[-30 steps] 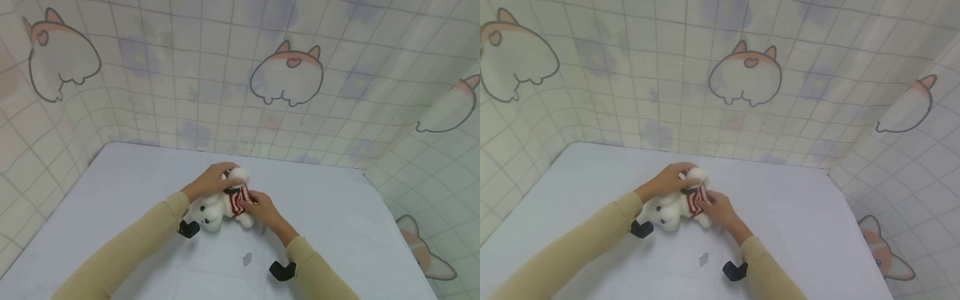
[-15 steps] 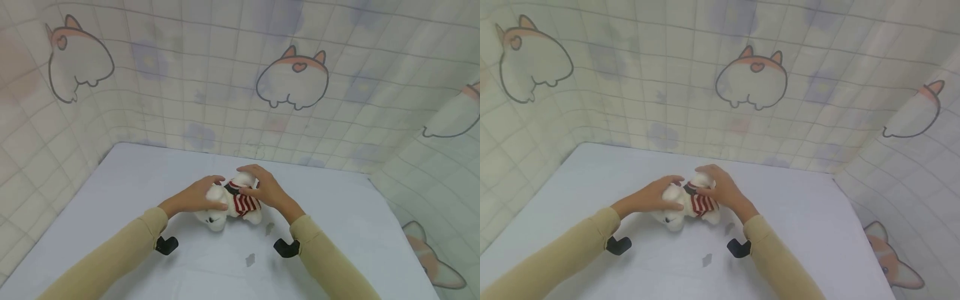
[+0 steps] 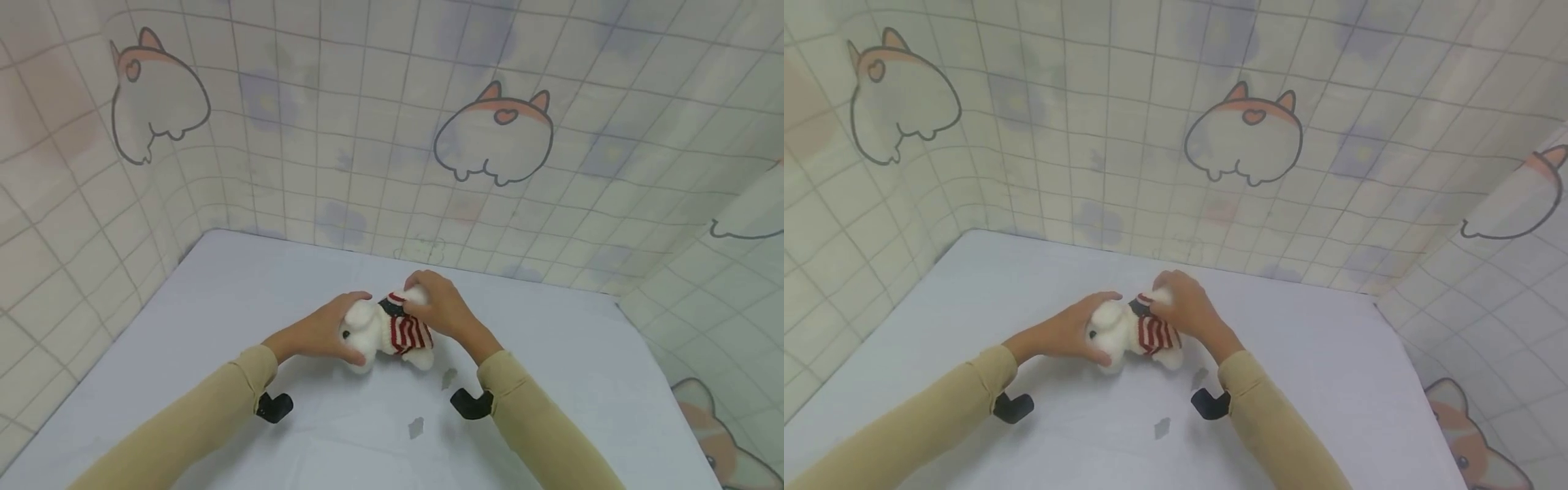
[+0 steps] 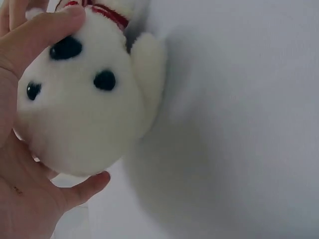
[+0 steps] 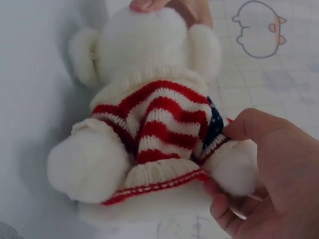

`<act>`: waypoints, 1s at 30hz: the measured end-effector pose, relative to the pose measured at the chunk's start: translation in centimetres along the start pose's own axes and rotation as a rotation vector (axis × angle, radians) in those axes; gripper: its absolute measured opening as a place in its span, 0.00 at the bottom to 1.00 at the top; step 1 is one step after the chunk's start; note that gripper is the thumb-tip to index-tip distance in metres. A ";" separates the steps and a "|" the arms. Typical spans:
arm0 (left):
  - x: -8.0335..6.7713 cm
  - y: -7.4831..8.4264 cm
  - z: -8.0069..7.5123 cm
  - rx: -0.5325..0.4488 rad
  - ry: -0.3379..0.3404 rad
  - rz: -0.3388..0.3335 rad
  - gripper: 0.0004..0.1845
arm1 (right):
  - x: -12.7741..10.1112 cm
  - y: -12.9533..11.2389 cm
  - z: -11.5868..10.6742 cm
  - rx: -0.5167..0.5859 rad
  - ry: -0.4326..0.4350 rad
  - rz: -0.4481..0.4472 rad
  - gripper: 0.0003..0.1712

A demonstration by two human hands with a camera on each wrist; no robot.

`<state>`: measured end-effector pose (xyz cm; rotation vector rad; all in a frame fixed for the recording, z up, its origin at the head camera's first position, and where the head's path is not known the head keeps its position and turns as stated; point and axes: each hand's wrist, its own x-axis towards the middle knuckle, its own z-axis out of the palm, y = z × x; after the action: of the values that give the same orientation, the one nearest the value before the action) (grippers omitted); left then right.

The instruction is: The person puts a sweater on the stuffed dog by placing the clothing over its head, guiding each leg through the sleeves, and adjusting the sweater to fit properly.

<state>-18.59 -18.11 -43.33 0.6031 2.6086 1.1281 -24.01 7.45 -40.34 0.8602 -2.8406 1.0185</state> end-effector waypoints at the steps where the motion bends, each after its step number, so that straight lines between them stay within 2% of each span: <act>1: 0.2 0.1 0.0 0.009 0.000 0.013 0.58 | -0.3 0.1 -0.2 0.005 0.003 0.011 0.13; 6: 1.3 0.1 -0.1 0.068 0.024 0.085 0.52 | -1.5 0.7 -1.0 -0.017 -0.038 0.064 0.19; 9: 2.1 0.2 0.0 0.095 0.060 0.118 0.50 | -2.3 0.8 -1.4 -0.099 -0.073 0.064 0.25; 13: 3.5 0.5 0.4 0.110 0.105 0.110 0.47 | -3.1 0.9 -1.7 -0.273 -0.071 0.021 0.22; 17: 5.0 0.9 0.9 0.181 0.164 0.114 0.42 | -3.8 0.8 -1.7 -0.335 -0.063 -0.007 0.20; 19: 5.8 1.1 1.1 0.234 0.207 0.127 0.40 | -4.1 0.8 -1.6 -0.298 -0.066 -0.012 0.19; 22: 6.6 1.4 1.3 0.282 0.263 0.113 0.38 | -4.6 1.0 -1.5 -0.156 -0.059 0.005 0.13; 26: 7.5 2.2 1.8 0.283 0.315 0.089 0.35 | -5.4 1.7 -1.7 0.022 -0.026 0.036 0.08; 30: 8.3 3.6 2.8 0.258 0.364 0.116 0.29 | -5.9 2.6 -2.3 0.068 0.007 0.063 0.07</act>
<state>-23.88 -10.26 -43.00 0.6612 3.1011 1.0215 -20.66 13.40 -41.15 0.7751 -2.8600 1.1290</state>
